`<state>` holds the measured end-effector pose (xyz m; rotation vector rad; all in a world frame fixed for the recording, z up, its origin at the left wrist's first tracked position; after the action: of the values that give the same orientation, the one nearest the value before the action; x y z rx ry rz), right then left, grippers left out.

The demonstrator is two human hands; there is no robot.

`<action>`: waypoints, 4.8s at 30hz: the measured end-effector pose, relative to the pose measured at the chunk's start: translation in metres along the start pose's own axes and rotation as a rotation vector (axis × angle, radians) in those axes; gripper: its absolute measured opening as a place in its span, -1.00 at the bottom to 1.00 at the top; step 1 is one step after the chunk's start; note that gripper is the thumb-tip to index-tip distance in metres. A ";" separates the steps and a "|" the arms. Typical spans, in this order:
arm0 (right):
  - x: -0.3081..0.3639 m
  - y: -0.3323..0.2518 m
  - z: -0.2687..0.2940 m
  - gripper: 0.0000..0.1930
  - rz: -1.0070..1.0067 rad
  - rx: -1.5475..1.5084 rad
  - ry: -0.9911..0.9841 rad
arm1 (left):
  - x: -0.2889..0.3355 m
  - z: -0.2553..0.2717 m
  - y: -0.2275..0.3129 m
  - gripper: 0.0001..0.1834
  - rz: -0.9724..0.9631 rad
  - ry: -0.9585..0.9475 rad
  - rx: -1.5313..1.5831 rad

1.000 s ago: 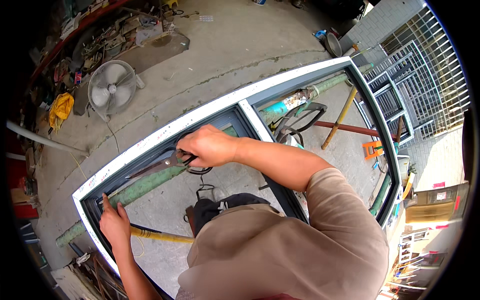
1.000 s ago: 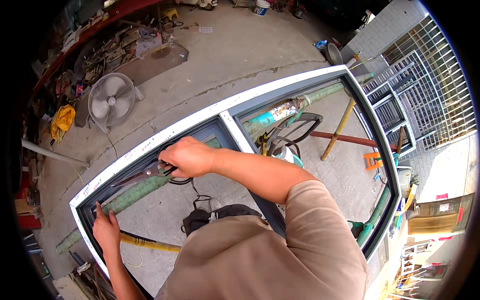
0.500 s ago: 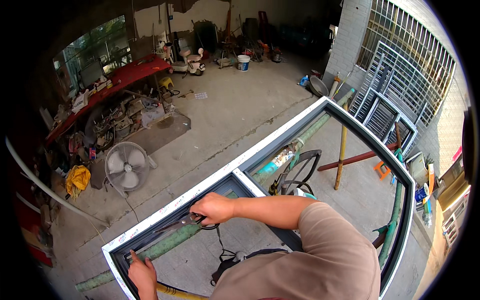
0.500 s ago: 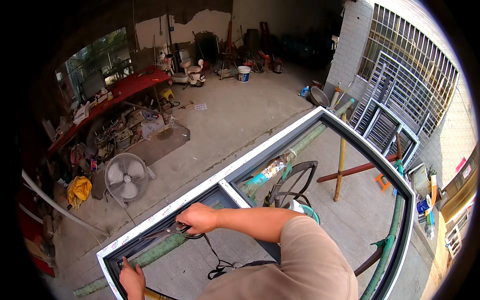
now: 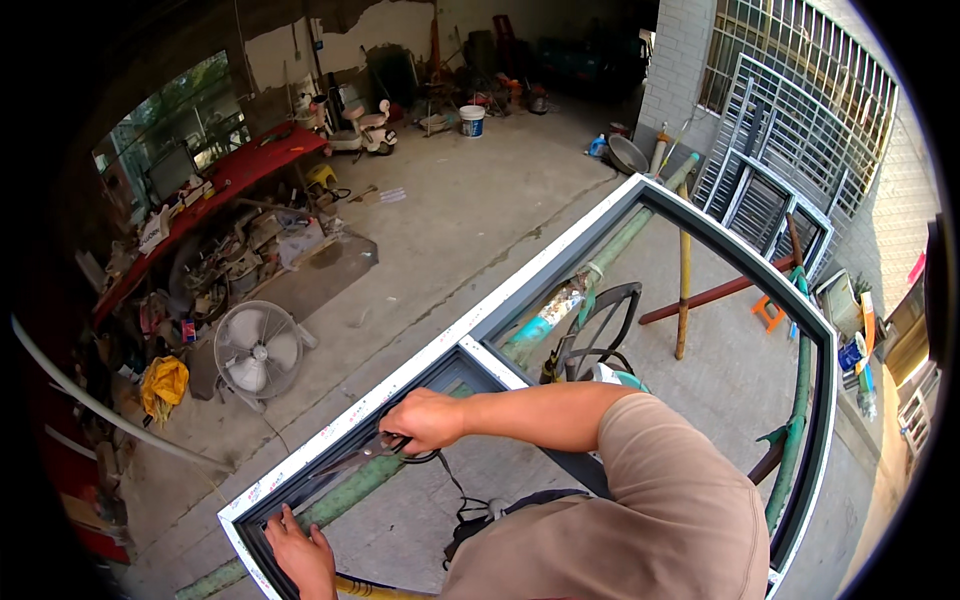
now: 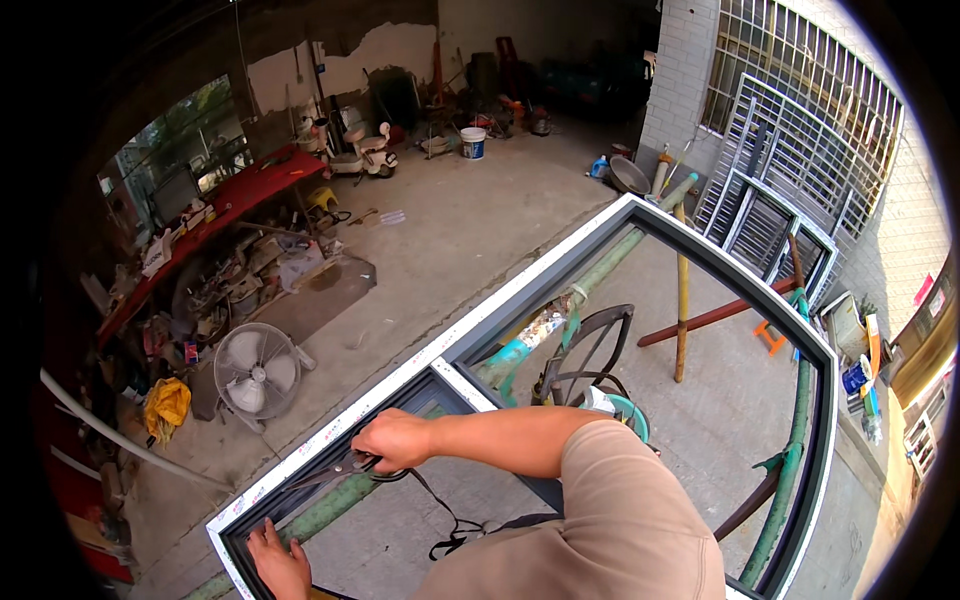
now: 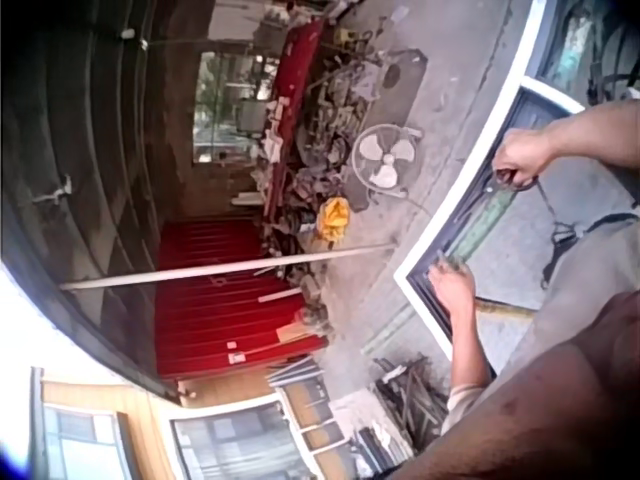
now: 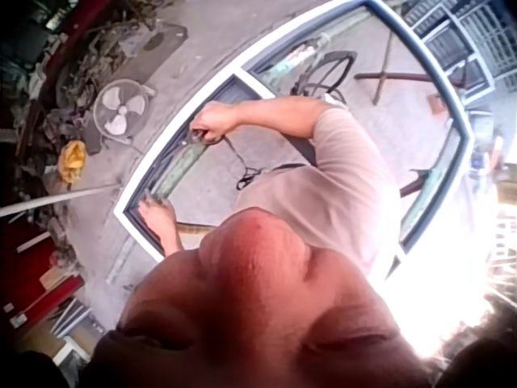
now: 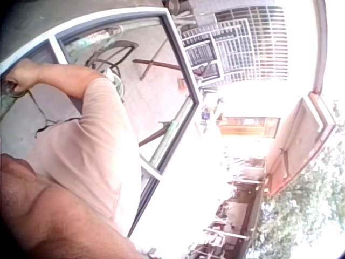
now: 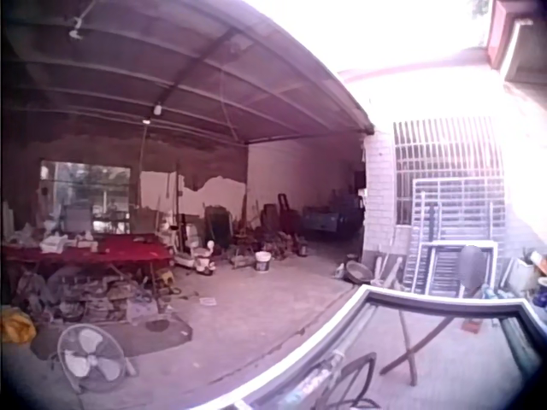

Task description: The person applies black rubber weatherstripping to the inner frame of a white window using shears to cut the strip to length and pressing it into the groove by hand.

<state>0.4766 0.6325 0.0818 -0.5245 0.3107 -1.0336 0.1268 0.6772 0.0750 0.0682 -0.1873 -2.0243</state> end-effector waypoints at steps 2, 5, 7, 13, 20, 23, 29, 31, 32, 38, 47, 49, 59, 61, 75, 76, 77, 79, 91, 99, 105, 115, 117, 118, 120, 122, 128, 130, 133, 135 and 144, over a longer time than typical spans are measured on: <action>-0.001 0.000 0.001 -0.75 -0.004 0.014 -0.006 | 0.000 -0.003 -0.001 -0.30 -0.007 0.009 0.022; -0.003 0.001 0.000 -0.75 -0.009 0.022 -0.020 | 0.001 -0.004 -0.003 -0.29 -0.001 0.029 -0.013; -0.002 0.001 -0.001 -0.75 -0.008 0.014 -0.020 | 0.001 -0.008 -0.006 -0.28 -0.015 0.039 -0.004; 0.002 0.000 0.002 -0.75 -0.015 -0.034 -0.036 | -0.003 -0.003 -0.006 -0.33 -0.015 -0.045 -0.028; 0.001 0.000 0.001 -0.74 -0.021 -0.010 -0.065 | -0.005 -0.010 -0.017 -0.35 0.064 -0.085 -0.166; 0.001 0.001 -0.001 -0.74 0.004 0.020 -0.060 | -0.006 -0.012 -0.014 -0.35 0.049 -0.062 -0.198; -0.004 0.006 -0.004 -0.70 -0.068 0.076 -0.149 | -0.002 -0.016 -0.006 -0.24 0.015 -0.055 -0.123; -0.005 0.003 -0.003 -0.70 -0.037 0.065 -0.121 | -0.001 -0.016 -0.008 -0.22 0.019 -0.054 -0.124; -0.003 0.001 -0.002 -0.71 -0.028 0.051 -0.099 | 0.000 -0.018 -0.006 -0.21 -0.019 -0.017 -0.155; 0.002 -0.001 0.003 -0.73 -0.022 0.041 -0.041 | -0.001 -0.014 -0.009 -0.28 -0.022 -0.064 -0.090; 0.002 -0.001 0.004 -0.75 0.009 0.023 0.002 | -0.004 -0.016 -0.005 -0.34 -0.073 0.002 -0.124; 0.000 -0.004 0.006 -0.76 0.031 0.040 0.020 | -0.003 -0.018 -0.004 -0.33 -0.085 0.017 -0.105; 0.003 -0.006 0.008 -0.76 0.025 0.013 0.007 | -0.002 -0.007 0.011 -0.33 -0.114 -0.014 -0.083; 0.001 -0.009 0.009 -0.76 0.027 0.000 0.008 | -0.002 -0.005 0.005 -0.31 -0.094 -0.083 -0.053; 0.004 -0.011 0.013 -0.77 0.063 0.014 0.067 | -0.001 -0.008 0.024 -0.20 -0.145 -0.057 -0.073; 0.005 -0.013 0.015 -0.78 0.083 0.017 0.094 | 0.001 -0.008 0.022 -0.20 -0.128 -0.053 -0.091; 0.005 -0.013 0.015 -0.78 0.070 0.017 0.093 | 0.001 -0.008 0.021 -0.20 -0.112 -0.052 -0.108; 0.009 -0.018 0.019 -0.78 0.117 0.021 0.173 | -0.003 -0.009 0.017 -0.21 -0.118 -0.065 -0.102; 0.010 -0.003 0.020 -0.71 0.029 0.056 0.161 | -0.010 -0.011 0.029 -0.15 -0.166 -0.037 -0.176; 0.001 -0.010 0.015 -0.77 0.056 0.025 0.152 | 0.001 -0.014 0.020 -0.11 -0.111 -0.054 -0.159; 0.007 -0.007 0.019 -0.78 0.034 0.025 0.150 | -0.004 -0.021 0.021 -0.14 -0.124 -0.027 -0.166; 0.004 -0.005 0.020 -0.75 -0.012 0.121 0.100 | -0.005 -0.015 0.023 -0.16 -0.155 0.040 -0.111; 0.004 -0.007 0.018 -0.73 -0.021 0.109 0.085 | -0.001 -0.015 0.023 -0.17 -0.142 0.042 -0.088; 0.003 -0.006 0.016 -0.73 -0.009 0.105 0.060 | -0.001 -0.014 0.025 -0.17 -0.162 0.055 -0.088; 0.004 -0.005 0.016 -0.71 0.010 0.088 0.111 | 0.000 -0.013 0.025 -0.17 -0.164 0.057 -0.077; 0.004 -0.007 0.015 -0.71 0.033 0.090 0.110 | 0.000 -0.012 0.025 -0.16 -0.173 0.029 -0.074; 0.004 -0.007 0.019 -0.71 0.018 0.073 0.109 | 0.000 -0.014 0.026 -0.17 -0.161 -0.002 -0.042; 0.004 -0.007 0.018 -0.71 0.017 0.084 0.119 | -0.001 -0.015 0.024 -0.17 -0.152 -0.012 -0.027; 0.005 -0.006 0.017 -0.71 0.012 0.090 0.124 | 0.001 -0.014 0.027 -0.18 -0.151 -0.025 -0.004; 0.002 -0.007 0.019 -0.72 0.033 0.099 0.150 | -0.003 -0.015 0.026 -0.18 -0.141 -0.021 -0.018; 0.001 -0.007 0.020 -0.72 0.011 0.085 0.125 | -0.001 -0.021 0.025 -0.25 -0.149 0.031 -0.022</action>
<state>0.4812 0.6334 0.1022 -0.3819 0.3782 -1.0664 0.1521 0.6653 0.0585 0.1023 -0.1441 -2.1721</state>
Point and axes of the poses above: each hand's wrist, its own x-axis away from the middle knuckle, its own z-axis out of the back of the hand, y = z × x, the point moved 6 cm from there along -x, towards the middle knuckle, and after that the axes turned 14 degrees about -y, right-handed, at the moved point
